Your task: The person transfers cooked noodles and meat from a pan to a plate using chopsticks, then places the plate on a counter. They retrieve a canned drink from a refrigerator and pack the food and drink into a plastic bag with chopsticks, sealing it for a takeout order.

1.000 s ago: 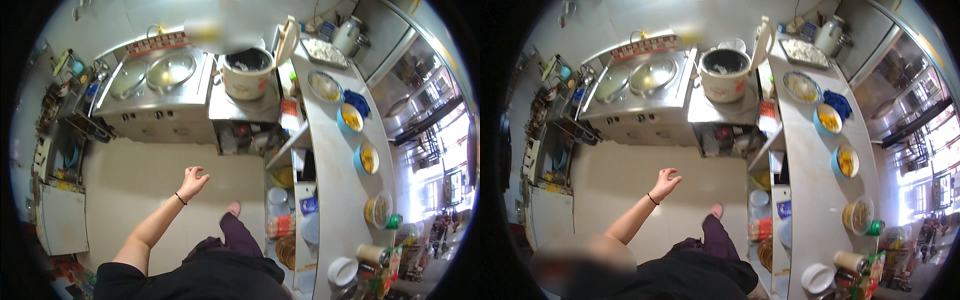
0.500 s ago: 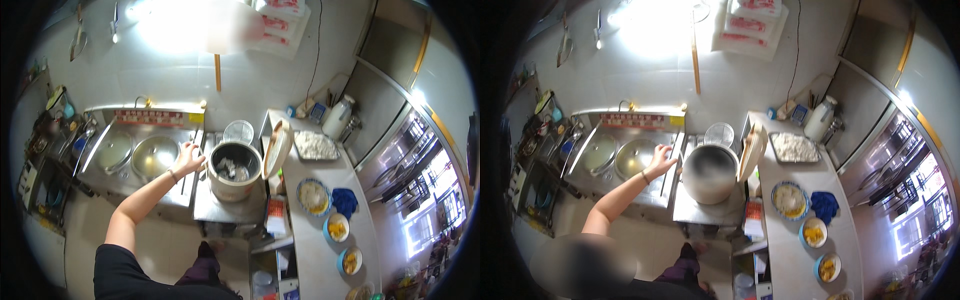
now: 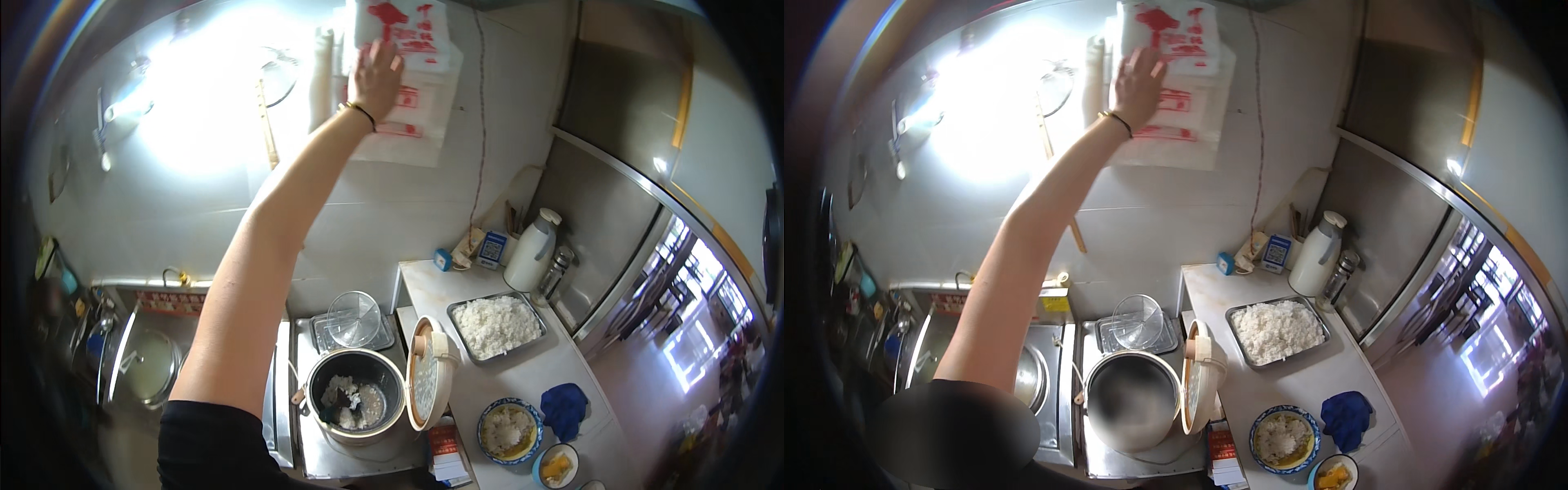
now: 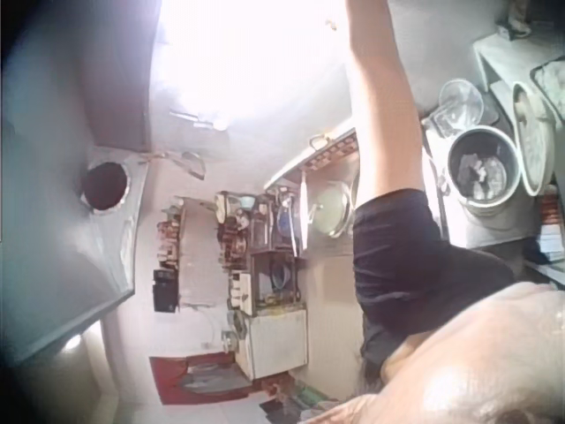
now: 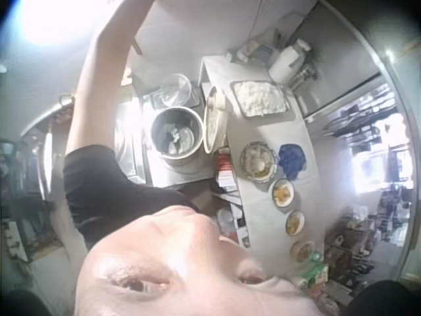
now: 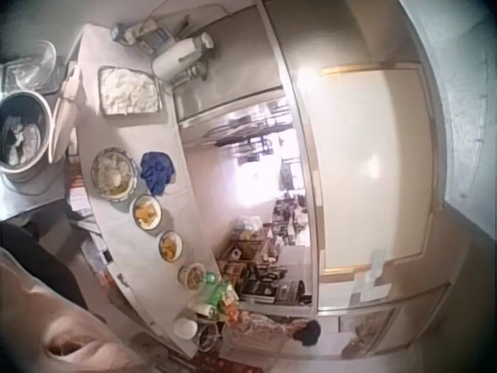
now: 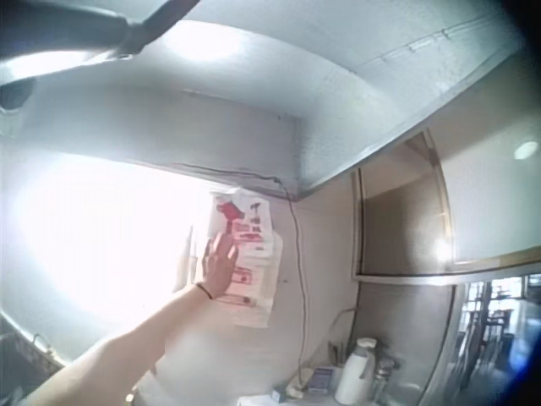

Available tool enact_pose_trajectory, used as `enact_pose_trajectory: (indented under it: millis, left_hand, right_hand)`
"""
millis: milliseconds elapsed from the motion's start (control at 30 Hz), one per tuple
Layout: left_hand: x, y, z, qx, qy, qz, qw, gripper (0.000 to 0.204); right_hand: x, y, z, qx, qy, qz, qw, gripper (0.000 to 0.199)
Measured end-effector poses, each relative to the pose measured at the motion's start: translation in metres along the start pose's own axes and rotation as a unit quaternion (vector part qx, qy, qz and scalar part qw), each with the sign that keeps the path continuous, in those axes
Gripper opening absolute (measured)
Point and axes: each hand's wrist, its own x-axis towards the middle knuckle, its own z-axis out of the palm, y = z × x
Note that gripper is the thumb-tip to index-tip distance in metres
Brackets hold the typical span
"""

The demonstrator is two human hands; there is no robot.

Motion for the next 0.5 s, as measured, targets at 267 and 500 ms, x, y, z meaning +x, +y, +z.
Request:
enact_pose_trajectory:
  millis: [267,500]
  left_hand:
    - [0.045,-0.052,0.01,0.127,-0.064,0.075,0.987,0.008]
    - [0.061,-0.048,0.001,-0.177,-0.007,-0.082,0.981,0.007]
  right_hand:
    - [-0.02,0.037,0.05,0.098,0.01,0.042,0.994,0.034]
    - [-0.038,0.061,0.076,0.133,0.016,0.06,0.989,0.036]
